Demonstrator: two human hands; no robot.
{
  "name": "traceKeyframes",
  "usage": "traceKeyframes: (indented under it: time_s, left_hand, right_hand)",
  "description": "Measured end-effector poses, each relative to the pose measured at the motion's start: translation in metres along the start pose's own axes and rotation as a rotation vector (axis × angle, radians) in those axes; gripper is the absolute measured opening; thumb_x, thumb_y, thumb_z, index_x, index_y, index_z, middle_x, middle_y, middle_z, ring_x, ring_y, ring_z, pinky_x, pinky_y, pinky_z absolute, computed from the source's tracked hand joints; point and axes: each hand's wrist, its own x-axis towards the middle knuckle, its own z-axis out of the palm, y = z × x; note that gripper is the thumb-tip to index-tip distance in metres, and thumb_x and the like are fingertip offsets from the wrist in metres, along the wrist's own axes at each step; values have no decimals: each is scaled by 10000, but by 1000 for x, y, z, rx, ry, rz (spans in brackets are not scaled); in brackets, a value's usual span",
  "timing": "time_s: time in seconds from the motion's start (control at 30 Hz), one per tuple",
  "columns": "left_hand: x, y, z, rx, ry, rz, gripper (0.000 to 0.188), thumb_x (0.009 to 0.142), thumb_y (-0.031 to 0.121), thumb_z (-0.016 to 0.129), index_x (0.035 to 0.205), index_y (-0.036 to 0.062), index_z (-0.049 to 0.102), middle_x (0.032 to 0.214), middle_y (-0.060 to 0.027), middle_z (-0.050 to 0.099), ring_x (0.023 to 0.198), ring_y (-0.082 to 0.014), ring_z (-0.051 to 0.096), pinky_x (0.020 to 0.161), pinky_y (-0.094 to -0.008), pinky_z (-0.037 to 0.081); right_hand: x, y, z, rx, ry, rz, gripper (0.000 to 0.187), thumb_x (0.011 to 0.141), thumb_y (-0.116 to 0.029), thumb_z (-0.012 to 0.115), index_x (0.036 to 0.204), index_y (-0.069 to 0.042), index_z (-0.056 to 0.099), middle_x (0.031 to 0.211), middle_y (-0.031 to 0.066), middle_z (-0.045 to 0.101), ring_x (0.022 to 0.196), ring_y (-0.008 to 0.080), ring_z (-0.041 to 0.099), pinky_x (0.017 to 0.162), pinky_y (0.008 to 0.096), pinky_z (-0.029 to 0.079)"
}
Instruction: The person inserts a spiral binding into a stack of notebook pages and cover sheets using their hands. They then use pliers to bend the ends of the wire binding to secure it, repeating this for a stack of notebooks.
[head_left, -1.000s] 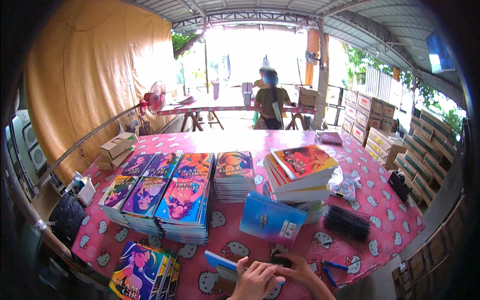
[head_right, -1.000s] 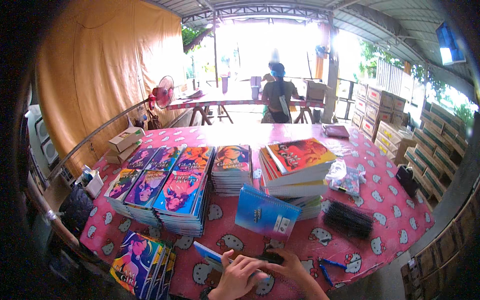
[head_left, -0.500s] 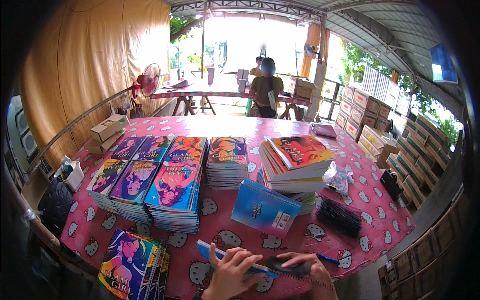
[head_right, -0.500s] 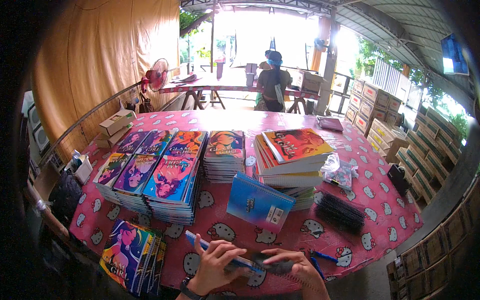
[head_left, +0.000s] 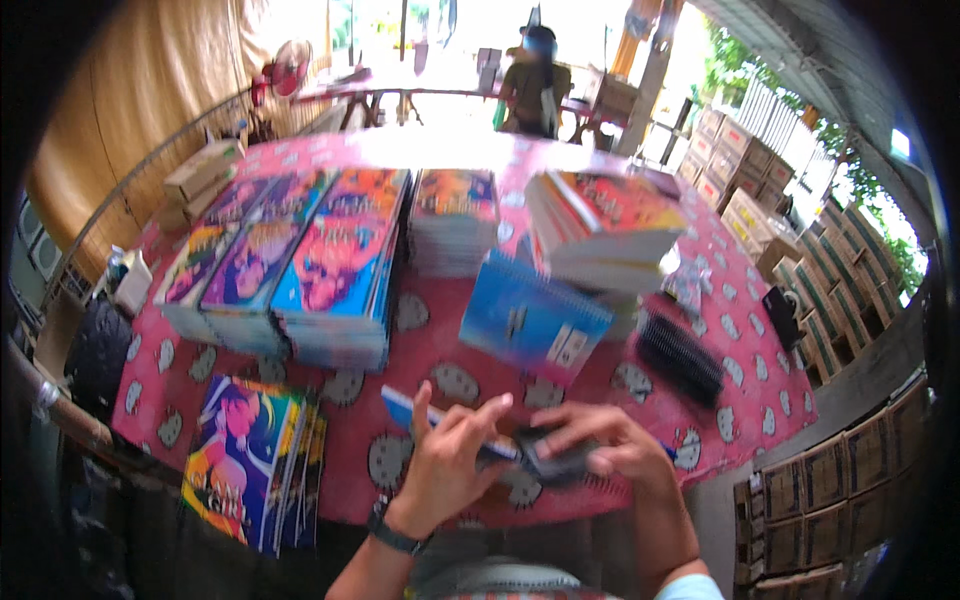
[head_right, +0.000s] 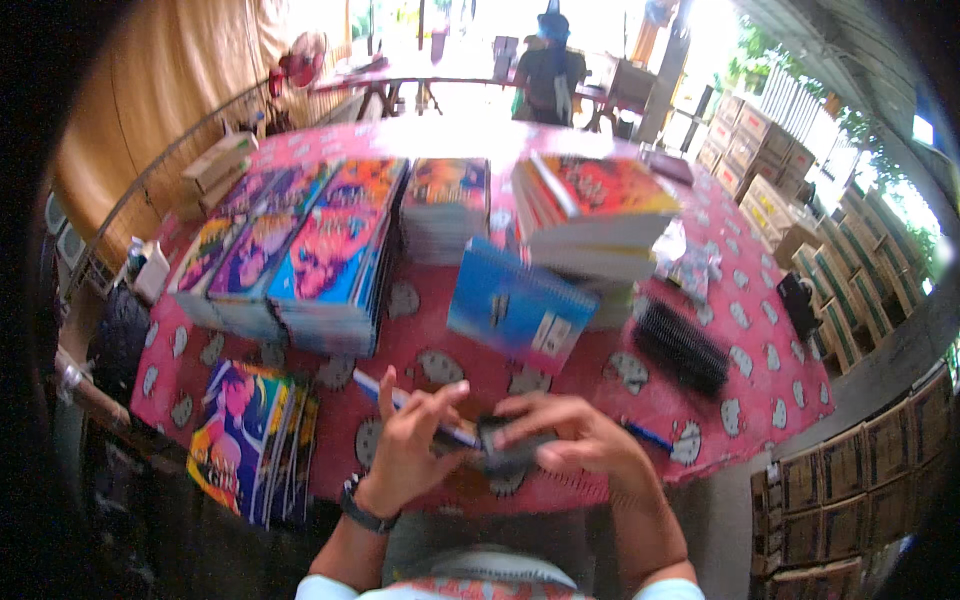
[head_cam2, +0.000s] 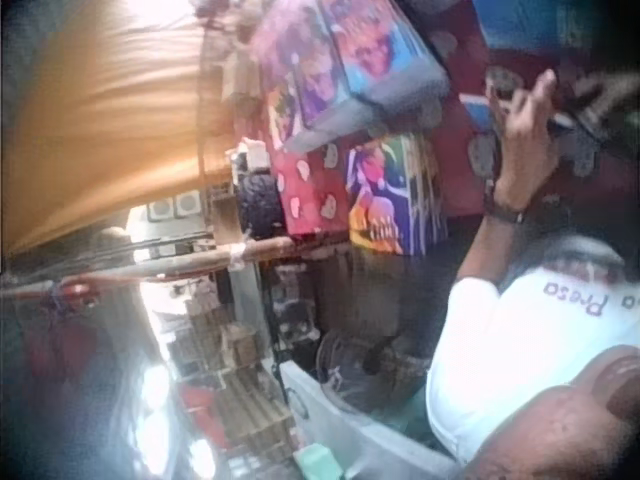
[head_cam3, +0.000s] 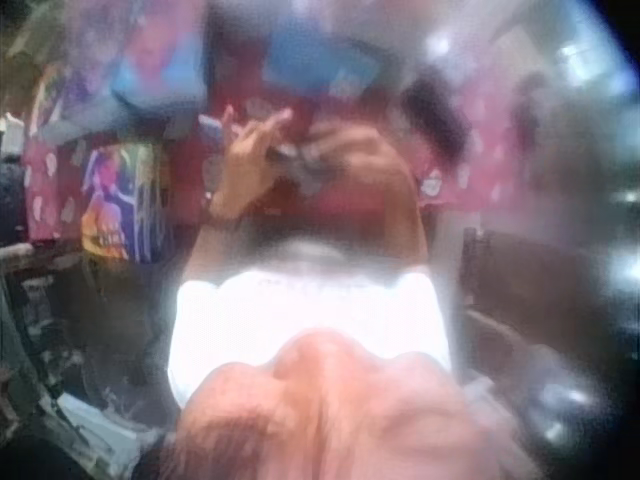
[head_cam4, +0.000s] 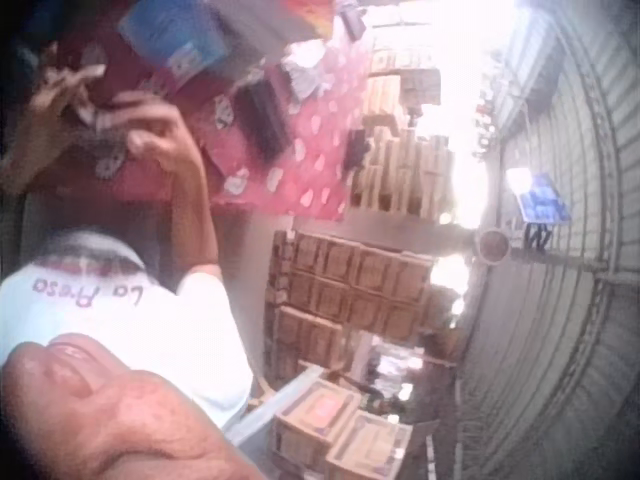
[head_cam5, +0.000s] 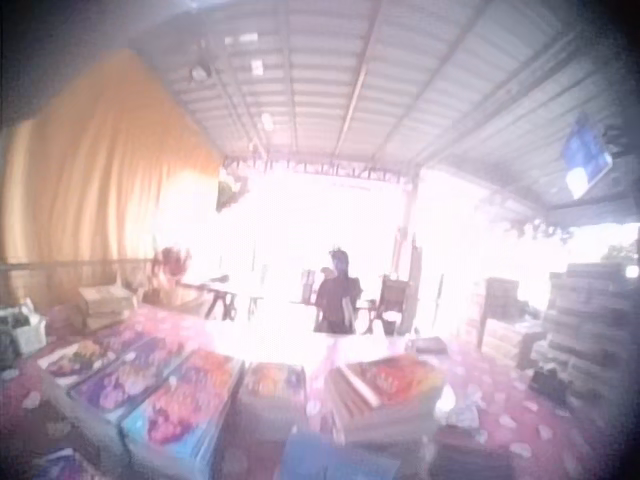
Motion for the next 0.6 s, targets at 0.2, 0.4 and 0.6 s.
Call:
traceKeyframes:
  time_s: [0.2, 0.4, 0.6]
  left_hand:
    - [-4, -4, 0, 5, 64, 7, 851, 621, 187, 818, 1365, 142, 408, 783, 59, 606, 898, -134, 598, 1120, -521, 40]
    - [-9, -21, -8, 77, 536, -154, 1021, 582, 239, 865, 1414, 97, 290, 1248, -98, 510, 1192, -258, 461, 1118, -506, 73]
    - [-34, -54, 24, -652, 547, -364, 927, 629, 169, 866, 1388, 73, 342, 1250, -104, 471, 1076, -191, 493, 907, -334, 431]
  right_hand:
    - [6, 1, 6, 96, 24, -13, 427, 790, -405, 700, 1059, -73, 700, 1091, 188, 628, 1085, 277, 558, 917, 373, 421]
    - [20, 14, 8, 79, 136, -64, 332, 803, -347, 713, 1017, -94, 712, 1115, 167, 606, 1012, 219, 585, 773, 316, 479]
    - [30, 15, 2, -279, 127, 212, 477, 795, -427, 676, 1034, -14, 695, 1172, 145, 604, 1046, 263, 580, 912, 363, 419]
